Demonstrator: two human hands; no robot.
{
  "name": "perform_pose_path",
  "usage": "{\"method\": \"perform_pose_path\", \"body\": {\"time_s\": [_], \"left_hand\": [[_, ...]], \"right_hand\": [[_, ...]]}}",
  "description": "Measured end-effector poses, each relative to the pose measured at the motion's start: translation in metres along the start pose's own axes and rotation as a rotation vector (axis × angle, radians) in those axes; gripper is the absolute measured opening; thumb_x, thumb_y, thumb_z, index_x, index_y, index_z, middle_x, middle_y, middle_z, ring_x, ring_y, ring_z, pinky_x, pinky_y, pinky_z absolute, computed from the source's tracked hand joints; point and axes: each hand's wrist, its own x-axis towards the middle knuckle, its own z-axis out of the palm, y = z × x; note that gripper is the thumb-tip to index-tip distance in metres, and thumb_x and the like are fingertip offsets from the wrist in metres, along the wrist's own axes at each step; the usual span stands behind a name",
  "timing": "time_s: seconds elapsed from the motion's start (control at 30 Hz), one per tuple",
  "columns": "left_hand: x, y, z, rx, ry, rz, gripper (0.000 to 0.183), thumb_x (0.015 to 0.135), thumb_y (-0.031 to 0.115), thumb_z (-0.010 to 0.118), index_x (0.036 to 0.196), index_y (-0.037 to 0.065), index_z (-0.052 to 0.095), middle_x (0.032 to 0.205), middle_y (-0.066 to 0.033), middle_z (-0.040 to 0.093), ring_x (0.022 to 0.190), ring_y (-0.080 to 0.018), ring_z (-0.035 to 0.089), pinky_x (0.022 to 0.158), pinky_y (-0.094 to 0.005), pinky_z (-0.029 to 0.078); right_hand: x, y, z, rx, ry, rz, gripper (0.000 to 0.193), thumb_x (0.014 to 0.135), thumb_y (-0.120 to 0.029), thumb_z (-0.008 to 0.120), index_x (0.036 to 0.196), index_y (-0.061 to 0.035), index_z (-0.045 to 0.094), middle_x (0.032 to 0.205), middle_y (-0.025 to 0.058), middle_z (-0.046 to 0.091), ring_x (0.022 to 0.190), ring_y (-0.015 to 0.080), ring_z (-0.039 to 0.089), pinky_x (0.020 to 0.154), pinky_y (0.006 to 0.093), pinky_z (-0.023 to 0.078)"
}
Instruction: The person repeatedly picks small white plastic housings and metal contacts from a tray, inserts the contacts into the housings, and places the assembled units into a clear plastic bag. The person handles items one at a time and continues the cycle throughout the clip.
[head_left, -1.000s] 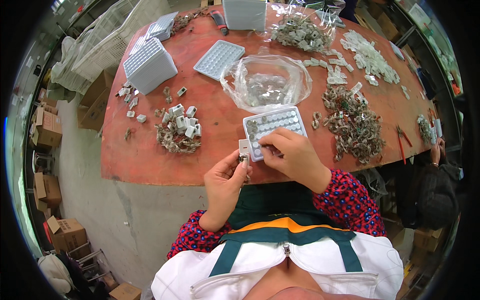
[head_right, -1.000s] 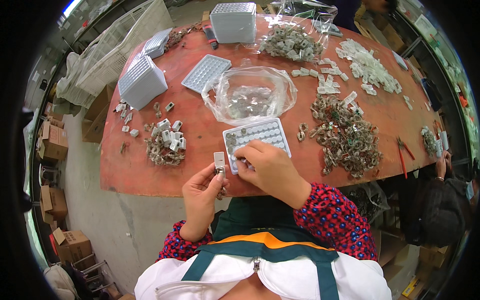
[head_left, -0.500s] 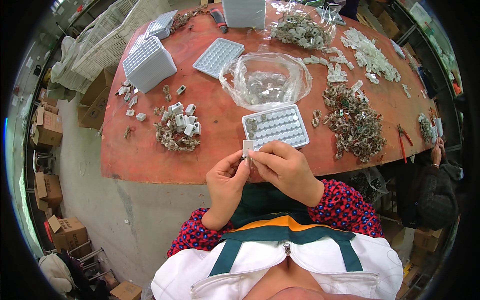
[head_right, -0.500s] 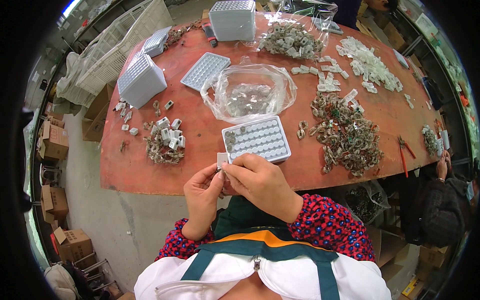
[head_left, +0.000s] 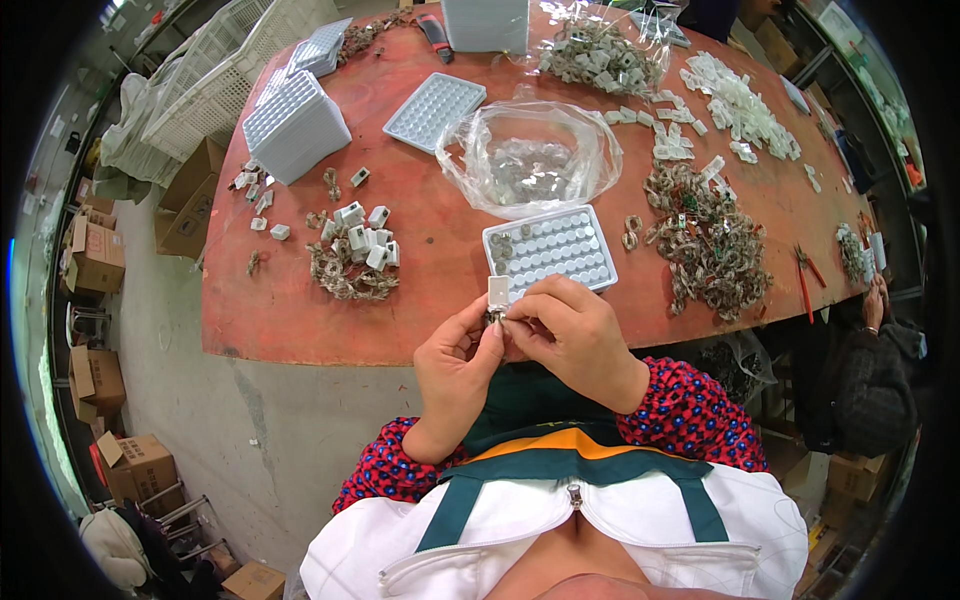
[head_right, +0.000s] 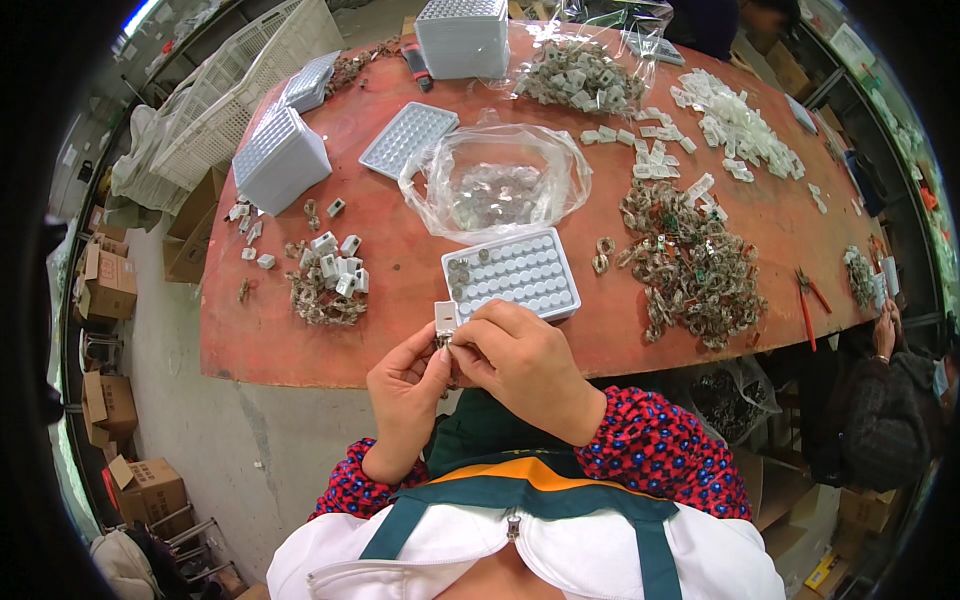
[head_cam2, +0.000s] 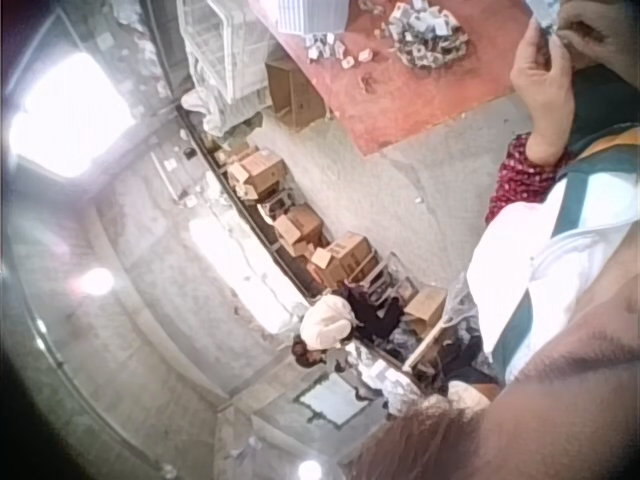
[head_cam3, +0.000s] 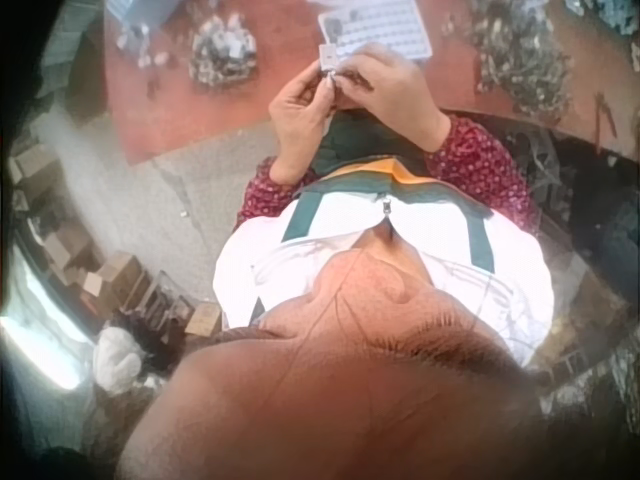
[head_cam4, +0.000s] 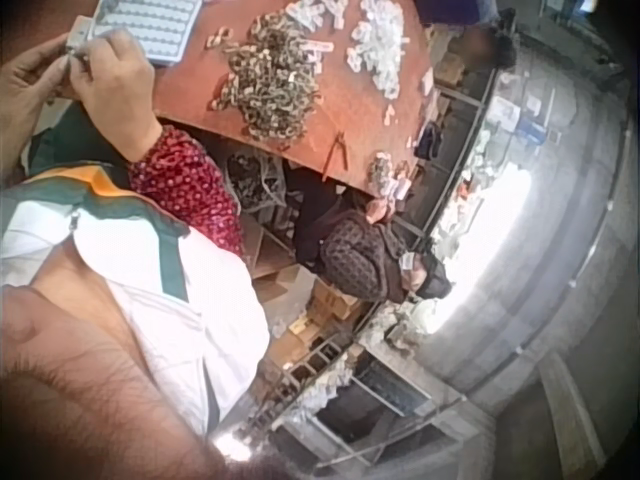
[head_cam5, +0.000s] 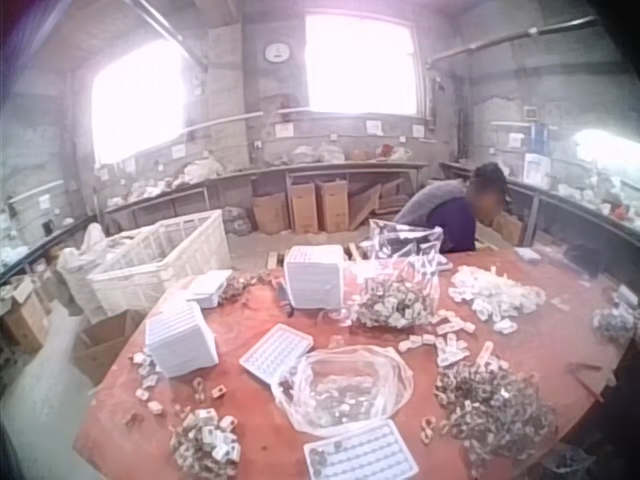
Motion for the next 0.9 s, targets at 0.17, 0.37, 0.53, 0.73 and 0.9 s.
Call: {"method": "perform_pose_path", "body": {"time_s": [0.17,0.37,0.53,0.73,0.9], "left_hand": [[-0.002,0.001,0.001,-0.012,-0.029,-0.002,0.038,0.1,-0.005,0.057,0.138,-0.01,0.054,0.12,-0.0146,0.067,0.103,-0.0169,0.068,0.09,-0.0306,0.06],[-0.004,-0.003,-0.001,-0.02,0.033,0.044,0.038,0.098,-0.003,0.059,0.135,-0.011,0.056,0.109,-0.0145,0.071,0.093,-0.0157,0.071,0.079,-0.0284,0.061],[0.002,-0.004,-0.014,-0.003,0.116,-0.02,0.034,0.099,0.002,0.062,0.13,-0.011,0.06,0.11,-0.0136,0.072,0.086,-0.0132,0.069,0.073,-0.0266,0.057],[0.005,0.002,-0.01,-0.003,0.115,-0.064,0.036,0.1,0.005,0.062,0.133,-0.007,0.06,0.096,-0.0059,0.071,0.08,-0.0078,0.066,0.068,-0.0216,0.054],[0.007,0.005,-0.004,0.012,0.104,-0.066,0.037,0.099,0.002,0.063,0.135,-0.008,0.059,0.098,-0.0059,0.071,0.082,-0.0076,0.066,0.069,-0.0212,0.054]], "right_hand": [[0.001,-0.002,-0.003,-0.101,-0.019,-0.093,0.015,0.08,-0.007,0.076,0.094,-0.0047,0.069,0.093,0.0072,0.064,0.083,0.0266,0.065,0.069,0.0372,0.055],[-0.001,-0.006,-0.002,-0.148,-0.085,-0.148,0.015,0.082,-0.01,0.075,0.095,-0.0055,0.07,0.093,0.0066,0.064,0.084,0.0258,0.065,0.069,0.0367,0.055],[0.018,0.016,-0.003,0.089,-0.213,-0.021,0.014,0.087,-0.014,0.072,0.098,-0.0055,0.07,0.09,0.0104,0.065,0.08,0.0303,0.066,0.069,0.0402,0.054],[0.039,0.048,0.002,-0.264,-0.157,-0.222,0.017,0.086,-0.009,0.067,0.103,-0.0058,0.071,0.09,0.0096,0.064,0.082,0.0291,0.066,0.067,0.0396,0.054],[0.032,0.034,-0.01,-0.082,-0.146,-0.16,0.02,0.085,-0.007,0.07,0.105,-0.0038,0.071,0.091,0.0108,0.065,0.083,0.029,0.067,0.068,0.0384,0.056]]}}
